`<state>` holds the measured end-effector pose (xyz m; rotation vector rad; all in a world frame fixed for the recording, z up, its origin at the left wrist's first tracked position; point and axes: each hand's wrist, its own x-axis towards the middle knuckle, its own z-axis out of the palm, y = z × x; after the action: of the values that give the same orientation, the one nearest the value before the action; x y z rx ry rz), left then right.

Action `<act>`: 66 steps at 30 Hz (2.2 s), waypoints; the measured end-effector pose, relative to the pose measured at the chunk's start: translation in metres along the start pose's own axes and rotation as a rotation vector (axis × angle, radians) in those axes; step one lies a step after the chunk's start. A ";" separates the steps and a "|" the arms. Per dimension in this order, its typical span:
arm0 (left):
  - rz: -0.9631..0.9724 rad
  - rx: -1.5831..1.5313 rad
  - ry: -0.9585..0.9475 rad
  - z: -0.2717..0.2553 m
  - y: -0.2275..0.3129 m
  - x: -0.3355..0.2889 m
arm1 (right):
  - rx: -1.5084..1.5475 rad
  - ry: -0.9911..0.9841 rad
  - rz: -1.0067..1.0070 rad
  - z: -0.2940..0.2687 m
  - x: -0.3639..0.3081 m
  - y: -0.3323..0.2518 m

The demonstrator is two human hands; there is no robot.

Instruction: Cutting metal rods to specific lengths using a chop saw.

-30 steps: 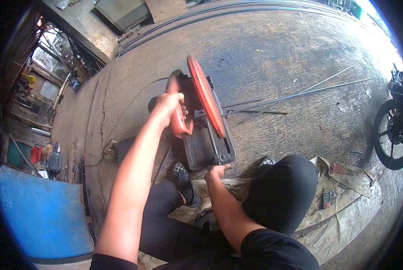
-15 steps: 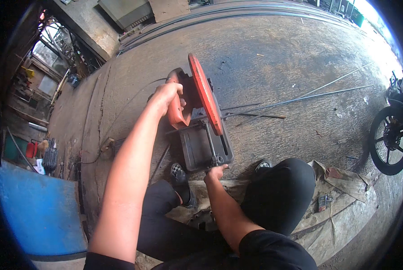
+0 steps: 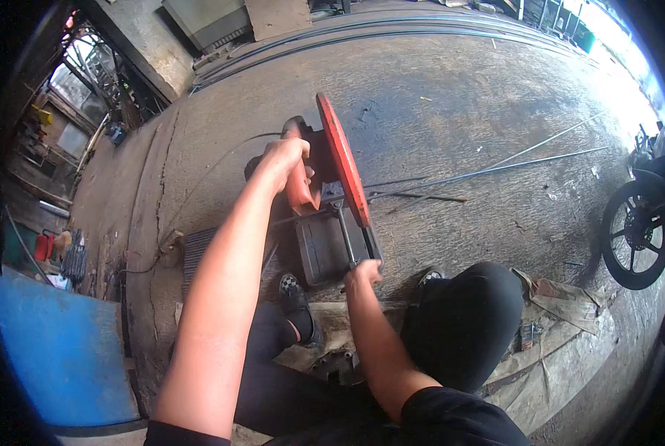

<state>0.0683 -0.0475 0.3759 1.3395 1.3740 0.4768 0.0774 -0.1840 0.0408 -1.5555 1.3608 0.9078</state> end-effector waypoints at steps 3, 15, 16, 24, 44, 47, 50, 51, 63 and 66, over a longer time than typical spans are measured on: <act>0.000 -0.014 0.002 0.007 0.002 -0.002 | 0.458 0.063 -0.653 -0.022 -0.034 -0.042; 0.167 0.213 0.093 0.009 -0.016 -0.022 | -0.559 -0.720 -1.801 -0.042 -0.222 -0.151; 0.146 0.199 0.073 0.008 -0.016 -0.020 | -0.471 -0.742 -1.898 -0.044 -0.222 -0.142; 0.123 0.261 0.110 0.013 -0.025 -0.005 | -0.320 -0.690 -2.061 -0.044 -0.218 -0.132; 0.307 0.358 0.263 0.026 -0.070 -0.047 | -0.261 -0.691 -2.126 -0.052 -0.163 -0.110; 0.280 0.335 0.217 0.029 -0.076 -0.060 | -0.252 -0.667 -2.159 -0.054 -0.151 -0.107; 0.282 0.311 0.166 0.030 -0.088 -0.067 | -0.271 -0.662 -2.163 -0.056 -0.139 -0.103; 0.290 0.294 0.165 0.031 -0.094 -0.068 | -0.270 -0.664 -2.161 -0.055 -0.134 -0.101; 0.301 0.254 0.274 0.052 -0.139 -0.083 | -0.329 -0.672 -2.174 -0.053 -0.099 -0.092; 0.368 0.203 0.314 0.057 -0.157 -0.075 | -0.320 -0.674 -2.146 -0.054 -0.097 -0.088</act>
<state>0.0308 -0.1787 0.2545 1.7534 1.4602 0.8407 0.1500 -0.1948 0.1614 -1.6173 -1.0978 0.0561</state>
